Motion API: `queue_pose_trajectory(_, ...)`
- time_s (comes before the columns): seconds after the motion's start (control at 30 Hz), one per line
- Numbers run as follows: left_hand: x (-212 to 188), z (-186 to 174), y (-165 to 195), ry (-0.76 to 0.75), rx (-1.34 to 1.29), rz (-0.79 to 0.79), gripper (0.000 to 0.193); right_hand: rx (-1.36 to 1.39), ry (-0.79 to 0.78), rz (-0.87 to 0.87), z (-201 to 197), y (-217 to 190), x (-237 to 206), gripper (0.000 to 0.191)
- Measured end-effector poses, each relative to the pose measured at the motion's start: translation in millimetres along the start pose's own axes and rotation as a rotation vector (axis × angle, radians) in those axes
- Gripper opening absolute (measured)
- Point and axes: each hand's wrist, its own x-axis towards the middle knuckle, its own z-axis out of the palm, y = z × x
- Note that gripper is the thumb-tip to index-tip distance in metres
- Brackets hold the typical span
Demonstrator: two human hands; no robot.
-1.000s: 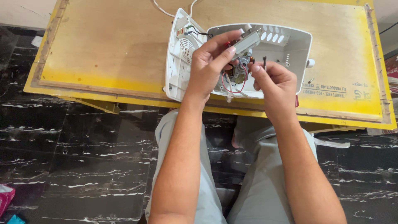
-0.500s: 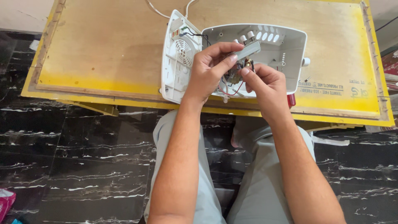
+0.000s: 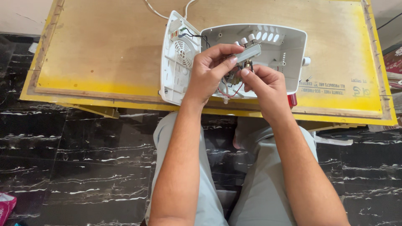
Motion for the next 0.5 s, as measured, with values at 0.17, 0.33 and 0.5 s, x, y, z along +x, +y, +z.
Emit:
queue_pose_trajectory(0.17,-0.6,-0.1,0.9,-0.001,0.016,-0.012,0.02,0.009,0.0,0.01,-0.6,2.2,0.4,0.016)
queue_pose_trajectory(0.33,-1.2,1.2,2.1,0.006,0.004,-0.002,0.022,0.046,0.017,0.027,-0.8,6.5,2.5,0.015)
queue_pose_trajectory(0.5,-0.6,8.7,-2.0,0.122,0.014,-0.02,0.037,0.088,0.018,0.04,-1.8,8.4,1.7,0.015)
